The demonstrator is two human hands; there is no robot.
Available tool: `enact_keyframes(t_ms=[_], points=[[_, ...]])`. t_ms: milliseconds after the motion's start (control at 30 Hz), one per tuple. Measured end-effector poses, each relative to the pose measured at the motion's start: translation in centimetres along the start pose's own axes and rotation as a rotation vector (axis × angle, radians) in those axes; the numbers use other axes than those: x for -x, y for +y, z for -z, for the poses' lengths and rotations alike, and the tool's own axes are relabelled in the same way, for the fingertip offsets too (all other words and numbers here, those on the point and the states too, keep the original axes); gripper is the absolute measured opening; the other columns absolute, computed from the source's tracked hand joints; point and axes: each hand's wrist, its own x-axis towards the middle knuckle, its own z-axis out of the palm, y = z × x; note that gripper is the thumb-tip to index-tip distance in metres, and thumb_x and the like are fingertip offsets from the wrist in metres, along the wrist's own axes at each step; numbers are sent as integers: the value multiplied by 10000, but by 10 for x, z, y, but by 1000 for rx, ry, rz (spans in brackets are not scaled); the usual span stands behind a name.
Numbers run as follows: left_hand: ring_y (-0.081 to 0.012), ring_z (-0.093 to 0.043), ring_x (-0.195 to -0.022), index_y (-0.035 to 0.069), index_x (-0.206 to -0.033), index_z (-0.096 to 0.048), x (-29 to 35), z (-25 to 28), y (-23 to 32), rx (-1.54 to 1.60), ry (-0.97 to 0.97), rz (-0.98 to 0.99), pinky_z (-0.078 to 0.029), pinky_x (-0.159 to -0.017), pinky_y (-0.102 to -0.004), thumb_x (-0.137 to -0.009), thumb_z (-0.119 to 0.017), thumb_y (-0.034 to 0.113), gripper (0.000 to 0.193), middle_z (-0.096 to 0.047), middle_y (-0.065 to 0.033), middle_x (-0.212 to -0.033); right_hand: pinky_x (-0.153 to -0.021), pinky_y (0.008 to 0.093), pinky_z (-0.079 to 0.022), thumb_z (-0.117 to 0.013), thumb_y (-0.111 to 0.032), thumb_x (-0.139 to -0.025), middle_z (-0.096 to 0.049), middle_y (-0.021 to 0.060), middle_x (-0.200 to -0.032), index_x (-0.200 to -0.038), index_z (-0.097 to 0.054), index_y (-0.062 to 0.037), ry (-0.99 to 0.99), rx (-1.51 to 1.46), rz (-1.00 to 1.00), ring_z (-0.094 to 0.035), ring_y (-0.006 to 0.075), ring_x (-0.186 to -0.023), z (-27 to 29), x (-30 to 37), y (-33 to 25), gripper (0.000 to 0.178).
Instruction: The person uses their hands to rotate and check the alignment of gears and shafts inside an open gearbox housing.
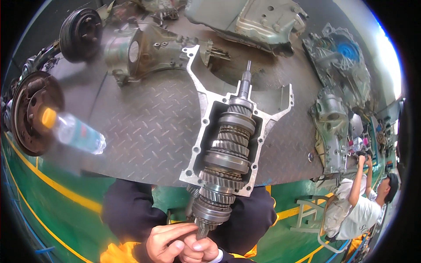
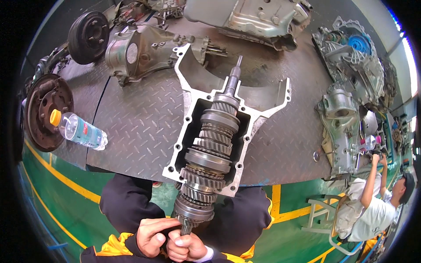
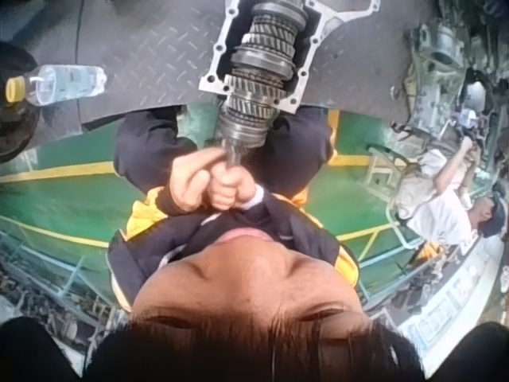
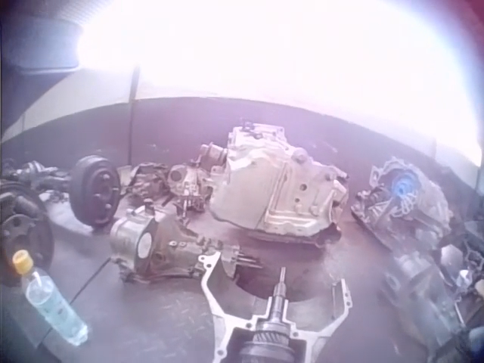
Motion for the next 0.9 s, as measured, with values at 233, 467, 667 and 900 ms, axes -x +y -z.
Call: enact_keyframes(t_ms=[233, 467, 667, 900], points=[[-427, -693, -983, -151, -1215, -582, 11, 5, -2, -45, -50, -40, -554, -874, -414, -966, -547, 398, 603, -665, -315, -1092, -374, 265, -167, -505, -241, -1004, -221, -63, -497, -721, -298, -162, 198, 94, 9, -179, 74, -367, -15, 5, 7, 359], [-433, -662, -1059, -167, -1248, -545, 5, 8, -8, 38, -105, -133, -515, -947, -403, -890, -638, 145, 484, -636, -320, -1157, -374, 277, -299, -550, -195, -927, -335, -17, -483, -658, -357, -111, -554, -226, -32, -298, 106, -369, 0, -22, -5, 342], [-441, -658, -1070, -150, -1267, -545, 12, 8, -12, 66, -89, -123, -518, -951, -416, -908, -610, 308, 586, -634, -316, -1171, -410, 287, -404, -574, -247, -907, -423, 40, -539, -770, -436, -73, -65, 94, 169, -395, 143, -412, -12, -1, -3, 262], [-426, -663, -1043, -130, -1284, -538, 6, 6, -8, 60, -106, -187, -529, -922, -401, -857, -740, 215, 585, -638, -291, -1163, -403, 287, -318, -561, -239, -894, -346, 0, -524, -711, -373, -109, -372, -64, 101, -276, 120, -390, -6, -14, -11, 293]])
